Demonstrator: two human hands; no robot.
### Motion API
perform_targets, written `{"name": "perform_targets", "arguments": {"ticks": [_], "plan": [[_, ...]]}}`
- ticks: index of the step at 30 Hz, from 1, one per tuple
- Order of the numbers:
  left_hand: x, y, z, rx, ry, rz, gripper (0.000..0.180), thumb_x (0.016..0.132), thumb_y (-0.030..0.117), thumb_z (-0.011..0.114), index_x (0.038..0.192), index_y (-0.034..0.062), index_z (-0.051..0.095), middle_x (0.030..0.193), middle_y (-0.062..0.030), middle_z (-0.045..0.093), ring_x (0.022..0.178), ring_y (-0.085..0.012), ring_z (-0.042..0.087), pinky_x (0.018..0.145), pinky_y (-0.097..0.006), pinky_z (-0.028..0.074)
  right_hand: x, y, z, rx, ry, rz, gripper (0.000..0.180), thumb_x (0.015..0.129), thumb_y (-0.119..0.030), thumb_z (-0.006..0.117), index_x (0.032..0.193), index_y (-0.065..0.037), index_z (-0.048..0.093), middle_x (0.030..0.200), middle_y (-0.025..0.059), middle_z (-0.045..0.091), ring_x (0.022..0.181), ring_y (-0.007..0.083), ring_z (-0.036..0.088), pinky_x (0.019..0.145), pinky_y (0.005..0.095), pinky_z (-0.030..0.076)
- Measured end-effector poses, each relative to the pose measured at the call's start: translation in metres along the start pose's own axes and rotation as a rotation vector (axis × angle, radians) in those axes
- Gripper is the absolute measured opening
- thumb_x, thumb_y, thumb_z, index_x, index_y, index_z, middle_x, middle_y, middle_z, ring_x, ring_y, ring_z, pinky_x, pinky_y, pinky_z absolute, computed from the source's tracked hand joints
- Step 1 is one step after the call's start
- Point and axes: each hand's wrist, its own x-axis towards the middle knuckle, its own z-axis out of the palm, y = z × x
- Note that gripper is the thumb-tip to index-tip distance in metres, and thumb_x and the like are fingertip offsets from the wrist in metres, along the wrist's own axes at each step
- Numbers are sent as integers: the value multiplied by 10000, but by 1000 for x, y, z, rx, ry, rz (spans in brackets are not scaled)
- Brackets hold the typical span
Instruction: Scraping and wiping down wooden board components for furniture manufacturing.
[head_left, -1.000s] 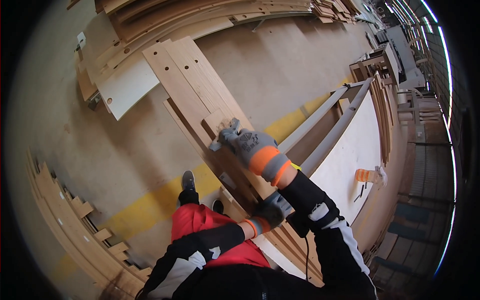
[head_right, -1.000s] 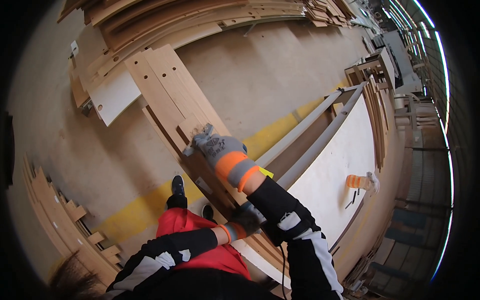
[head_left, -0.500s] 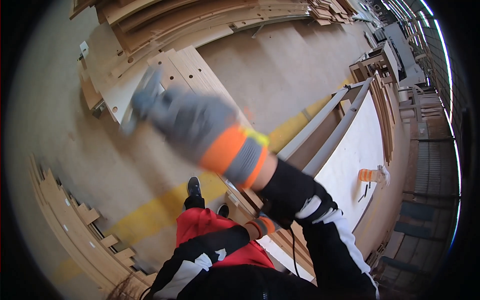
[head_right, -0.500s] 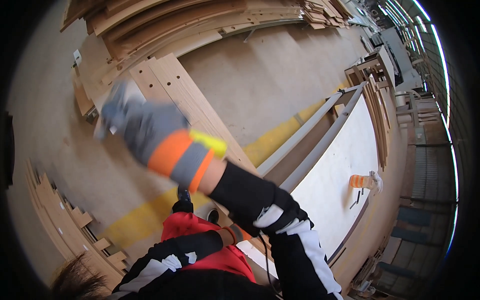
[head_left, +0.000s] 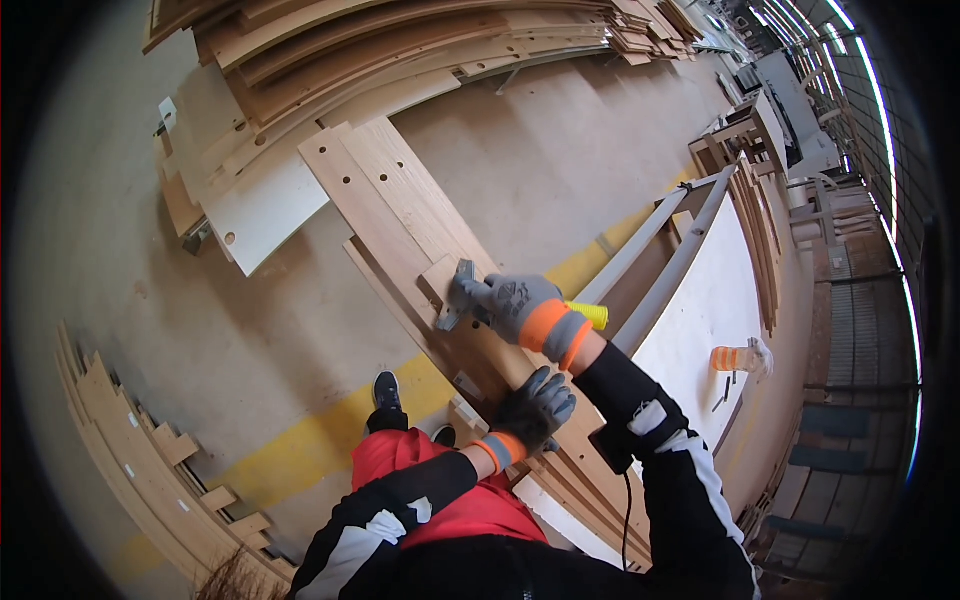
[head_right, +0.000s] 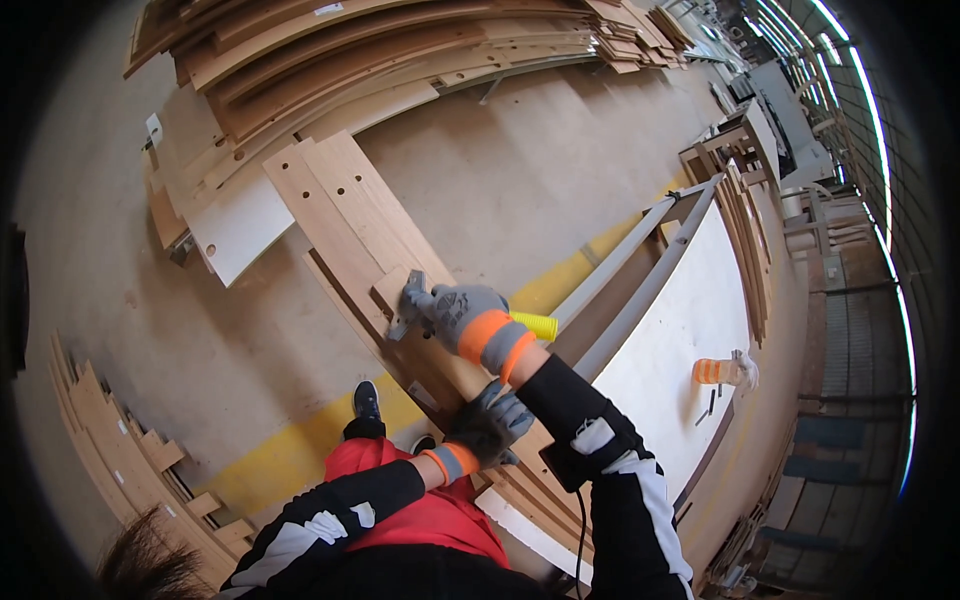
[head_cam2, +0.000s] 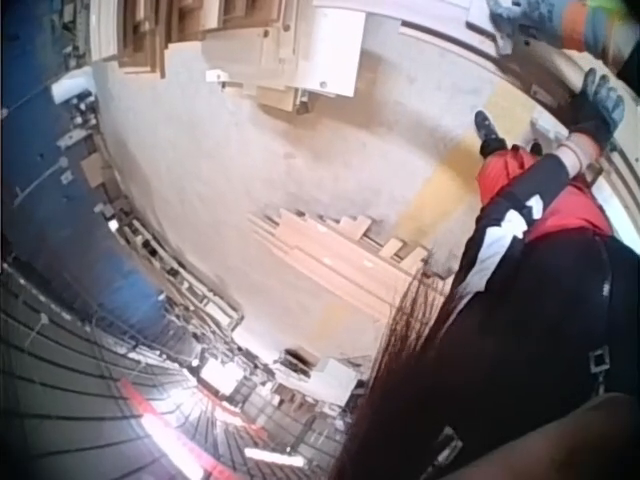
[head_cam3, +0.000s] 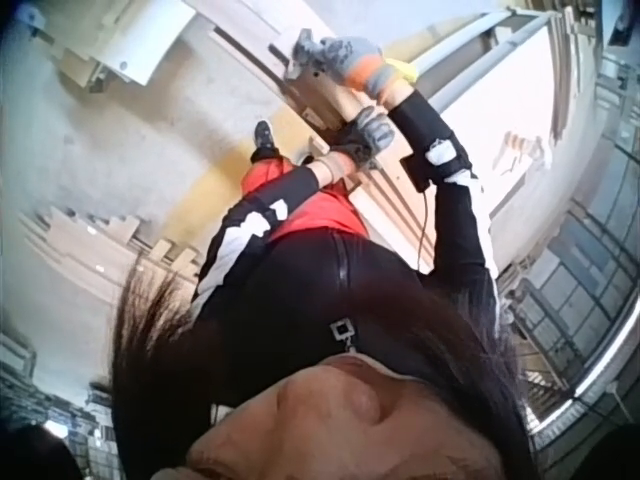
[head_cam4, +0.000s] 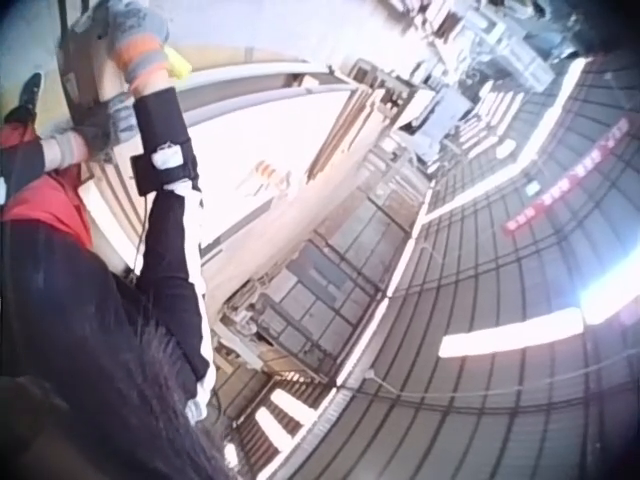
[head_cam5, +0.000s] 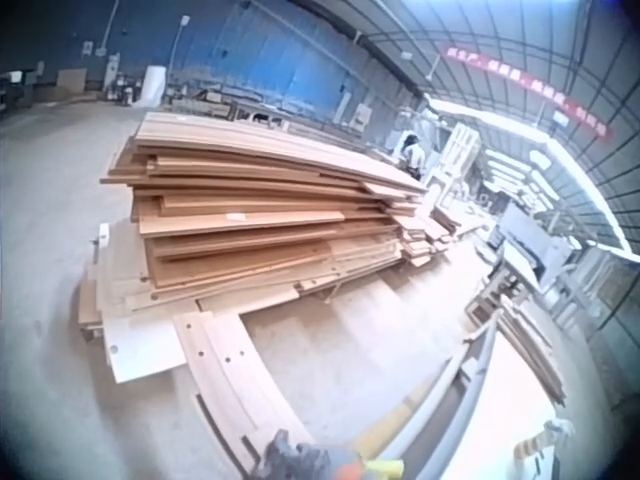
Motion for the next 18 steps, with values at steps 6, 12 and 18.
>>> {"name": "perform_targets", "arguments": {"ticks": [6, 12, 18], "plan": [[-4, -5, 19, 1, 139, 39, 773, 561, 392, 820, 1208, 59, 560, 1234, -125, 528, 1295, -339, 380, 1134, -539, 214, 27, 16, -16, -39, -76, -90, 346, 854, -254, 578, 1190, -192, 528, 991, 68, 610, 855, 312, 640, 703, 425, 520], [-1, -3, 14, 31, 61, 44, 748, 613, 413, 792, 1226, 59, 549, 1267, -132, 519, 1307, -336, 380, 1139, -530, 197, 39, 20, -13, 31, 54, -254, 408, 837, -269, 595, 1228, -200, 504, 976, 85, 610, 851, 328, 631, 710, 422, 519], [-5, 4, -8, -77, -222, -156, 761, 627, 411, 780, 1261, 69, 535, 1257, -127, 556, 1235, -284, 472, 1105, -476, 273, 33, -56, -9, 88, 5, -459, 399, 866, -246, 529, 1250, -169, 453, 955, 93, 637, 830, 299, 653, 666, 385, 533]]}}
